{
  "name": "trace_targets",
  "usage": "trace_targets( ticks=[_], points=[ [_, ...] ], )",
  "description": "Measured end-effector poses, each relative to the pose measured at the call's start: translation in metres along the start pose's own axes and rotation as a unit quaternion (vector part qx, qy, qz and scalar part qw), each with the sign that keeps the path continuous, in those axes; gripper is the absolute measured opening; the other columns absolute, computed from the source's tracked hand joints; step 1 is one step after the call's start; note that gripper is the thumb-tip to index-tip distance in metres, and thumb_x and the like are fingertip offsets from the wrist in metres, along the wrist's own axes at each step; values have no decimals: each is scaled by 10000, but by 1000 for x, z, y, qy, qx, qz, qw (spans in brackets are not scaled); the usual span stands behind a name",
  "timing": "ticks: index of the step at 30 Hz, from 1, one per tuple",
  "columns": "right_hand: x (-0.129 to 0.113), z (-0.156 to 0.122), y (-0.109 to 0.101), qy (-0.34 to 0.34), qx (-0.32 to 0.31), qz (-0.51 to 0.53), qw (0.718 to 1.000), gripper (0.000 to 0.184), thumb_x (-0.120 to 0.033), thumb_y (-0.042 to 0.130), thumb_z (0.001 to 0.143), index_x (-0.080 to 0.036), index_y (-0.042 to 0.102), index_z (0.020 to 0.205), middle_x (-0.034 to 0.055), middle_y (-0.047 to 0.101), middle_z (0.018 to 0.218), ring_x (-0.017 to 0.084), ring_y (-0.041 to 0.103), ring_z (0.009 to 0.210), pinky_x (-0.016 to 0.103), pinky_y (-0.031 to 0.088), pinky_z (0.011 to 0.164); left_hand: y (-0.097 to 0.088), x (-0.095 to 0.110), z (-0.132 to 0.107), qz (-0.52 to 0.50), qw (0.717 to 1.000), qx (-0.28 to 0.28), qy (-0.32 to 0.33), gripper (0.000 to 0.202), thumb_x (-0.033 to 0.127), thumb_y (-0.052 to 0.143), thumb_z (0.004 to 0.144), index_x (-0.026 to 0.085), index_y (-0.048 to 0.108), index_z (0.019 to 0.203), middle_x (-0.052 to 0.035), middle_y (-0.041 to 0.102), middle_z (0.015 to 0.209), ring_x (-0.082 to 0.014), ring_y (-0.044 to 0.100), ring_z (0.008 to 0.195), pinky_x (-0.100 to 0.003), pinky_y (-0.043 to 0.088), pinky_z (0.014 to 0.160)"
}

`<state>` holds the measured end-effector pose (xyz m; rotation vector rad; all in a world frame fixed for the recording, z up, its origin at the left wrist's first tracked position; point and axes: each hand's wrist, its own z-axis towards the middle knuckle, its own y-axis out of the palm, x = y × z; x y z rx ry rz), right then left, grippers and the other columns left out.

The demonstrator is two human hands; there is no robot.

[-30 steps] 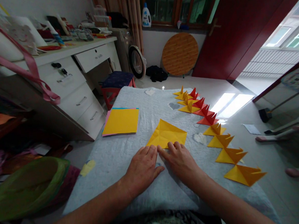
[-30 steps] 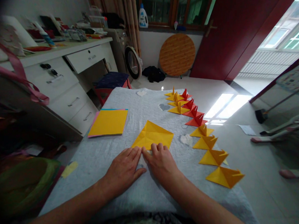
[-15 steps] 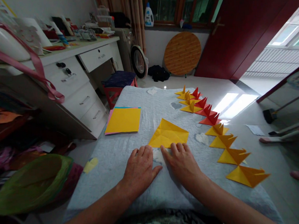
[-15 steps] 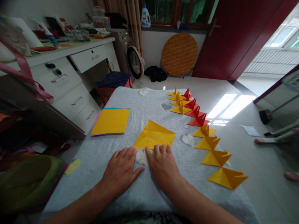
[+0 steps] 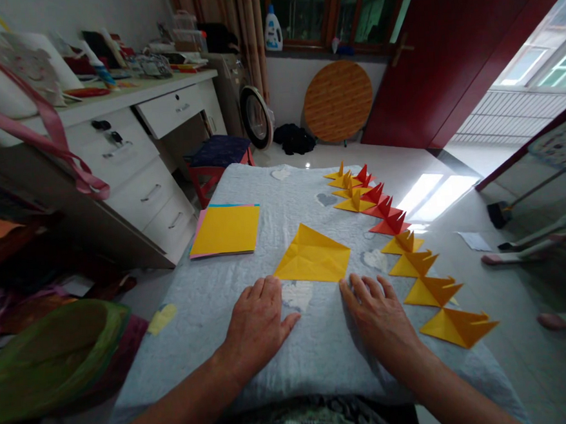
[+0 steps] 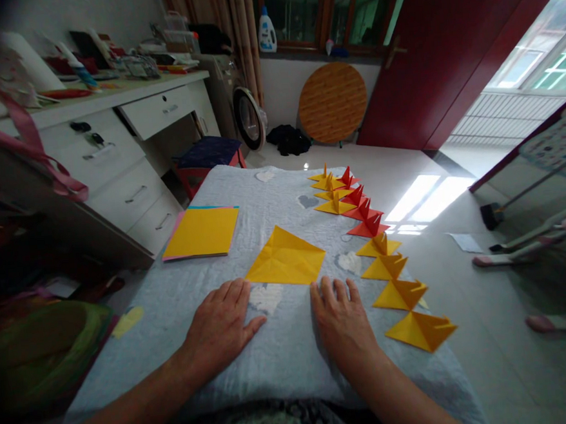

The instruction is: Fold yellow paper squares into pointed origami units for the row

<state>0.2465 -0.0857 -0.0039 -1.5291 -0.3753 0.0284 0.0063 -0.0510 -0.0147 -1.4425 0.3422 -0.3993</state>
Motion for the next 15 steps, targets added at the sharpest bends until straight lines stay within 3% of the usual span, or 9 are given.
trace_targets(
  ticks=[5,7,9,12,15],
  points=[
    [13,8,-17,31,-34,38,998,351,-40,495,890,-191,710,1124,129,678,1191,305,609,1065,483,401,976,-4,-1,1,-11,1000,-10,-4,522,443,628,893,69,587,1255,-194,617,1225,-328,567,1130,-452,499,969],
    [16,19,-26,38,-60,72,995,238,-109,524,908,-203,739,948,107,698,1079,309,609,1020,459,414,912,-10,-2,5,-22,999,-23,-8,451,424,625,900,87,618,1200,-180,630,1181,-322,582,1101,-448,511,951],
    [17,31,-30,57,-47,118,990,173,-219,549,930,-197,719,956,108,686,1047,309,596,1016,428,416,864,-19,-3,10,-31,998,-45,-13,340,389,614,910,121,647,1116,-155,647,1107,-314,603,1054,-448,528,915],
    [13,50,-24,120,-1,167,979,222,-348,600,905,-162,688,989,134,659,1046,312,575,1011,408,403,839,-33,-5,21,-42,996,-77,-1,286,337,600,914,138,641,1115,-141,666,1052,-320,635,1005,-468,542,879],
    [8,61,-6,142,15,200,969,229,-377,631,862,-157,665,915,128,650,967,296,561,927,393,390,802,-37,-3,31,-85,992,-97,16,301,257,627,885,148,620,1165,-144,665,1155,-322,646,1067,-467,539,923]
  ],
)
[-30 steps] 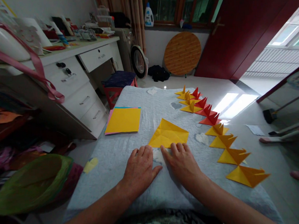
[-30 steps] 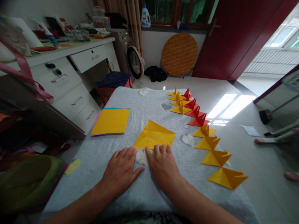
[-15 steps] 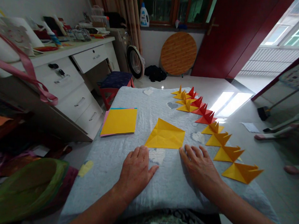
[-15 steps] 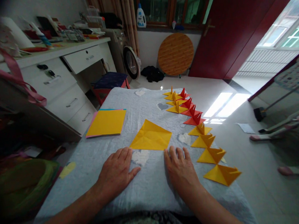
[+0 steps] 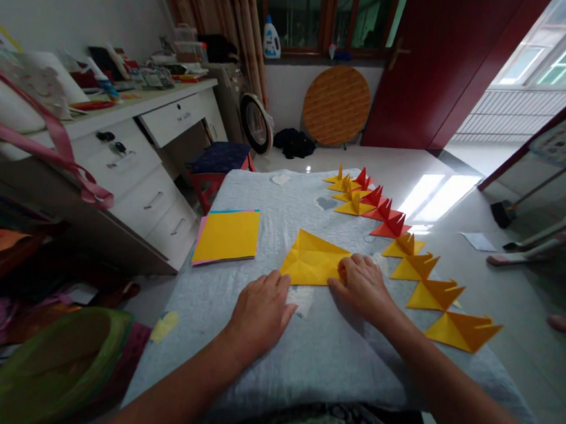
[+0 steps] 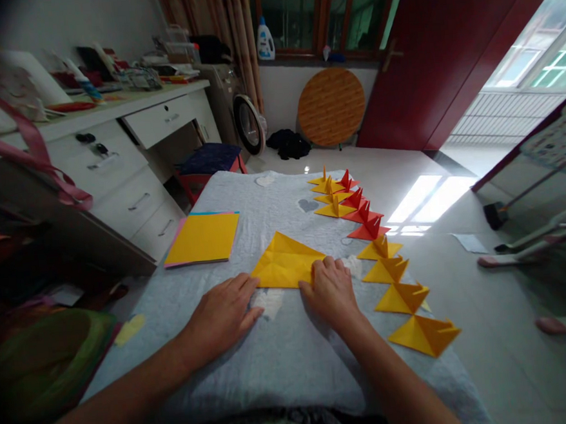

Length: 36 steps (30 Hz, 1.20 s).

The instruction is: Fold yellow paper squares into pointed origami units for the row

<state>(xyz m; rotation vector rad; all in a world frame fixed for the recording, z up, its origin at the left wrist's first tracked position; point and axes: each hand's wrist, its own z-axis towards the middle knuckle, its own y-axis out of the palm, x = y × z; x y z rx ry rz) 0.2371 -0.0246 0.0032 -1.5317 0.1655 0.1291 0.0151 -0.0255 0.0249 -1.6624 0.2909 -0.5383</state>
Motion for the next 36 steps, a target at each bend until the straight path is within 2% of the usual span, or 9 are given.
trace_targets(
  ticks=[4,8,11,13,15,20,26,30,36],
  points=[
    [7,4,20,-30,38,87,995,63,-238,634,815,-193,617,773,68,627,854,243,533,835,360,370,757,12,3,14,-99,995,27,17,556,176,635,844,146,481,1378,-183,514,1440,-322,622,1183,-448,542,955],
    [7,0,22,-112,110,209,965,84,-170,594,832,-209,582,759,38,616,851,224,528,870,359,383,797,26,0,28,-234,966,99,44,685,110,633,789,161,414,1436,-174,466,1483,-291,592,1225,-411,555,941],
    [1,-6,19,-192,184,242,933,82,-149,558,867,-217,572,824,36,617,932,225,523,953,390,380,877,29,-5,37,-305,941,132,66,370,56,584,783,188,641,1125,-101,629,1254,-238,634,1121,-377,539,946],
    [-2,-9,19,-235,206,228,922,83,-148,556,867,-225,576,889,46,611,1008,240,515,1023,419,372,924,29,-10,39,-335,926,157,79,242,14,540,773,194,663,879,-63,666,1112,-209,641,1075,-358,518,959],
    [-2,-10,20,-253,212,204,922,175,-187,593,849,-230,575,1018,72,588,1120,270,495,1104,454,369,964,28,-15,40,-360,910,188,84,234,0,523,765,198,641,809,-51,657,1112,-194,627,1087,-352,496,980],
    [4,-7,27,-229,219,137,939,592,-250,642,819,-231,416,1366,140,466,1342,345,392,1285,569,313,1076,26,-22,37,-411,875,243,78,184,30,522,778,200,591,768,-63,626,1206,-196,578,1171,-383,430,1056],
    [8,-2,26,-162,280,169,931,787,-160,614,810,-269,261,1505,159,299,1513,374,291,1409,622,309,1113,21,-24,34,-467,844,252,82,178,28,517,740,201,523,702,-85,621,1238,-218,564,1199,-387,427,1040],
    [15,1,28,-166,271,250,914,776,-148,583,840,-269,242,1527,149,442,1446,313,449,1335,538,431,1070,20,-24,31,-469,841,254,87,189,19,513,753,201,517,706,-85,611,1248,-214,560,1199,-379,427,1034],
    [19,5,30,-179,225,286,914,527,-117,544,834,-241,531,1345,115,625,1238,279,574,1179,501,485,1018,22,-27,33,-440,851,273,85,164,51,548,823,207,523,779,-74,598,1238,-205,555,1201,-380,428,1051]
  ],
)
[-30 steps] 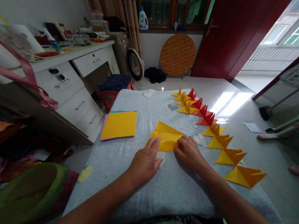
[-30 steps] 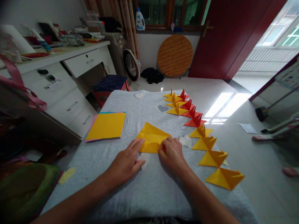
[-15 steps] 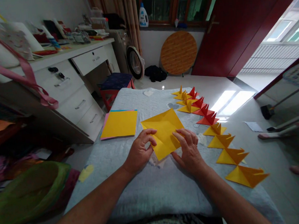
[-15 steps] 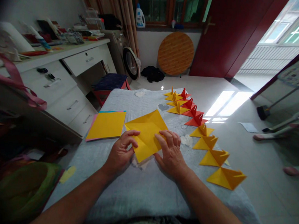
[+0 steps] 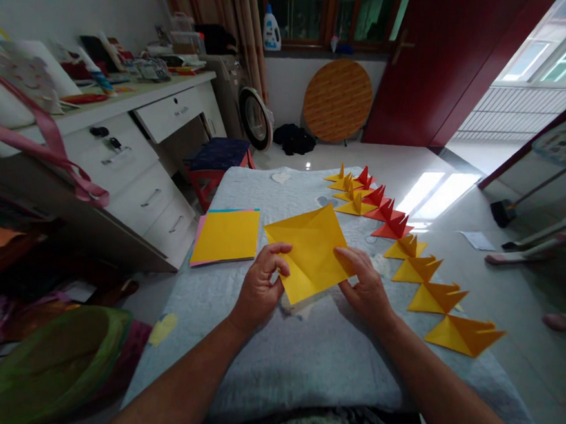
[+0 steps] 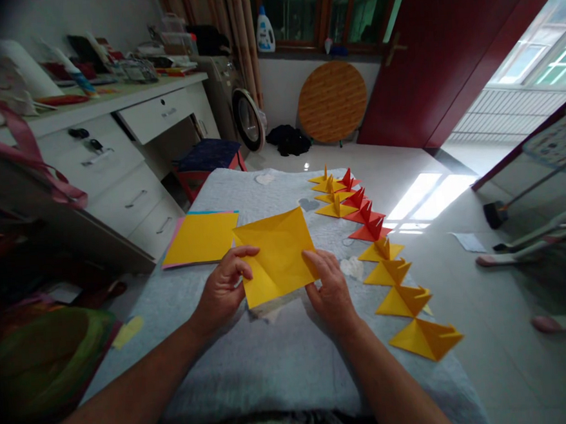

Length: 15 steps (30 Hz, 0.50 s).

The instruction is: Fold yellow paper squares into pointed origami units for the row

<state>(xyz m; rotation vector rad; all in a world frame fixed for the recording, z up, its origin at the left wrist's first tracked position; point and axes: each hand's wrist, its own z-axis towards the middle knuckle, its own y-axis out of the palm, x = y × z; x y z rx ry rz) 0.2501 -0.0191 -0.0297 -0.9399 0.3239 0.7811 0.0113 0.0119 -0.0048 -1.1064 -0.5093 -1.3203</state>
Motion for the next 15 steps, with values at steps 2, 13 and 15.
trace_targets(
  ticks=[2,13,15],
  points=[
    [-1,1,0,10,-4,8,1000,532,-107,533,816,-229,559,1333,119,636,1239,282,572,1186,509,476,1028,0,-1,0,11,1000,7,9,135,80,572,844,213,552,855,-79,584,1247,-208,554,1205,-371,455,1029],
    [-6,2,-5,10,15,32,999,555,-137,561,814,-233,553,1361,110,643,1261,274,565,1196,493,478,1026,-1,-1,-1,93,994,39,51,165,47,639,798,200,630,858,-86,554,1271,-219,568,1209,-395,473,1051],
    [-6,2,-4,15,16,34,999,565,-137,567,813,-230,536,1370,111,637,1268,270,567,1196,484,479,1027,-2,0,-1,100,993,42,47,145,49,625,809,194,615,808,-81,579,1227,-211,587,1174,-388,480,1036]
  ],
)
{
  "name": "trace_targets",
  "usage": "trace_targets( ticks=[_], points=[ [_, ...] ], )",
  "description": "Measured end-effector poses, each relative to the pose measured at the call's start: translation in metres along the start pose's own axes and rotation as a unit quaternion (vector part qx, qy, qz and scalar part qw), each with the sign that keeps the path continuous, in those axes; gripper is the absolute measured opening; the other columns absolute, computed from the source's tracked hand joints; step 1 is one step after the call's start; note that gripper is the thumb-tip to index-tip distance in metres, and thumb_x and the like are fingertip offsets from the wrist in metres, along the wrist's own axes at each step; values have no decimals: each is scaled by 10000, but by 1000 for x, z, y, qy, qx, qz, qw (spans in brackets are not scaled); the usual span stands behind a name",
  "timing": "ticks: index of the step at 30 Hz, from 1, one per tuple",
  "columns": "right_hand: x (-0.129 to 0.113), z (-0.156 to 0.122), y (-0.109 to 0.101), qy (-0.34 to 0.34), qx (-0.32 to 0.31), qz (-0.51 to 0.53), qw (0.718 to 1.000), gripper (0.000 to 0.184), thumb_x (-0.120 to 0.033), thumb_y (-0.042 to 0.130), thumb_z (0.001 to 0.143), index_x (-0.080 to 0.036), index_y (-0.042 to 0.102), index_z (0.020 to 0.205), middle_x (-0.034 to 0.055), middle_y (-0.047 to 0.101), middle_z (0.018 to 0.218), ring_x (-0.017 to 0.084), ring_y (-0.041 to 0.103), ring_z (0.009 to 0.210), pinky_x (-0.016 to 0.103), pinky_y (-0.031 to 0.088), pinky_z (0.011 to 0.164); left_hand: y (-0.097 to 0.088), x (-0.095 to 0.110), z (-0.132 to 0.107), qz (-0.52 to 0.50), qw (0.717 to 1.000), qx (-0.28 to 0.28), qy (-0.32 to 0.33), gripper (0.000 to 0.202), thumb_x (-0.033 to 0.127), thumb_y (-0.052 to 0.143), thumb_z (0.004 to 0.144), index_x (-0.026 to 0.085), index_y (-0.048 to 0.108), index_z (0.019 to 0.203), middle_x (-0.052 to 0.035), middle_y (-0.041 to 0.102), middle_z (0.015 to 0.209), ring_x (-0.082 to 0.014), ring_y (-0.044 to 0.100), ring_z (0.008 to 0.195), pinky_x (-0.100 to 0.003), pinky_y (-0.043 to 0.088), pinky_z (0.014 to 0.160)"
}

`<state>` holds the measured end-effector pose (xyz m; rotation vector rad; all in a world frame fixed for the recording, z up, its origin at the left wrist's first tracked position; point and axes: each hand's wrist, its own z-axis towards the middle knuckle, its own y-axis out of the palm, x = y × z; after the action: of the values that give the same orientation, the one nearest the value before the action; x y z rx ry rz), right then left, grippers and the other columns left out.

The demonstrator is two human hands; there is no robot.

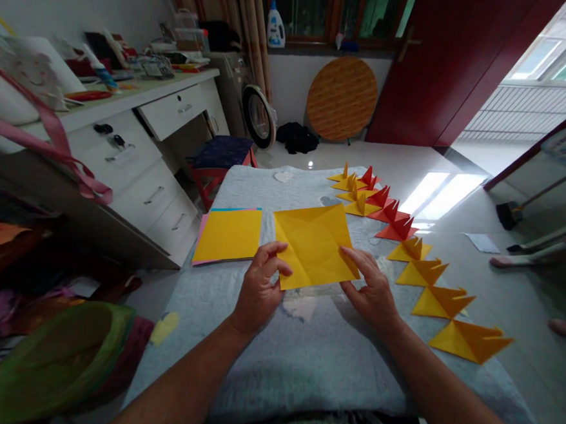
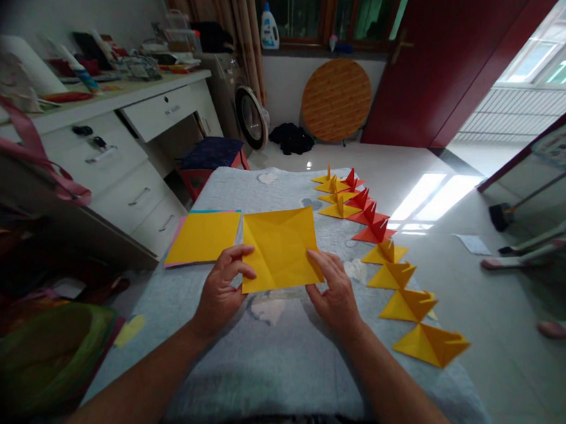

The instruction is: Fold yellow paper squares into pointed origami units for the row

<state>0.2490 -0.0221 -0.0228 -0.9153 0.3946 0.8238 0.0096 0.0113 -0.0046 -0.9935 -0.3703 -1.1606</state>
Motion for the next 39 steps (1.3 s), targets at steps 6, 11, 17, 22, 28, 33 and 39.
trace_targets(
  ticks=[6,11,17,22,28,33,39],
  points=[
    [3,-5,5,45,8,27,999,658,-166,618,785,-213,455,1420,144,586,1351,279,585,1207,441,527,962,-3,4,0,-4,1000,-10,-6,125,83,632,816,199,596,790,-75,635,1154,-206,622,1096,-364,506,974],
    [0,-4,7,135,8,175,975,717,-214,551,839,-276,282,1501,109,622,1331,251,645,1145,413,557,896,-4,4,0,-10,1000,-9,5,140,65,626,794,202,594,797,-75,644,1141,-207,632,1081,-356,515,950],
    [-1,2,-1,251,-14,395,883,453,-295,444,823,-203,557,1253,102,734,1077,258,717,919,381,578,725,-3,2,0,-3,999,-35,8,197,18,555,760,204,597,808,-83,628,1175,-224,625,1108,-407,508,977],
    [-7,7,-3,302,1,438,847,380,-439,605,843,-224,631,1155,60,747,937,234,711,845,345,575,697,-2,2,-1,6,998,-58,18,264,-6,509,723,206,595,853,-83,614,1183,-220,612,1126,-406,496,994],
    [-9,11,2,310,-16,384,870,214,-382,729,779,-236,668,924,34,738,885,214,695,798,357,578,741,-6,7,-2,-34,994,-105,-5,175,139,484,849,202,628,927,-103,619,1208,-243,597,1150,-411,481,1004],
    [0,6,3,205,47,256,944,109,-228,681,771,-239,579,806,46,706,988,229,656,938,394,533,829,-4,5,1,-25,991,-132,-24,231,303,541,920,211,629,1113,-115,601,1286,-272,543,1233,-439,426,1075],
    [-8,1,-2,-7,77,-9,997,190,-58,554,762,-242,546,807,60,608,1175,272,511,1157,508,402,995,8,-4,-3,-26,987,-96,-122,472,287,669,850,229,478,1277,-96,621,1216,-249,600,1121,-415,501,957]
  ],
)
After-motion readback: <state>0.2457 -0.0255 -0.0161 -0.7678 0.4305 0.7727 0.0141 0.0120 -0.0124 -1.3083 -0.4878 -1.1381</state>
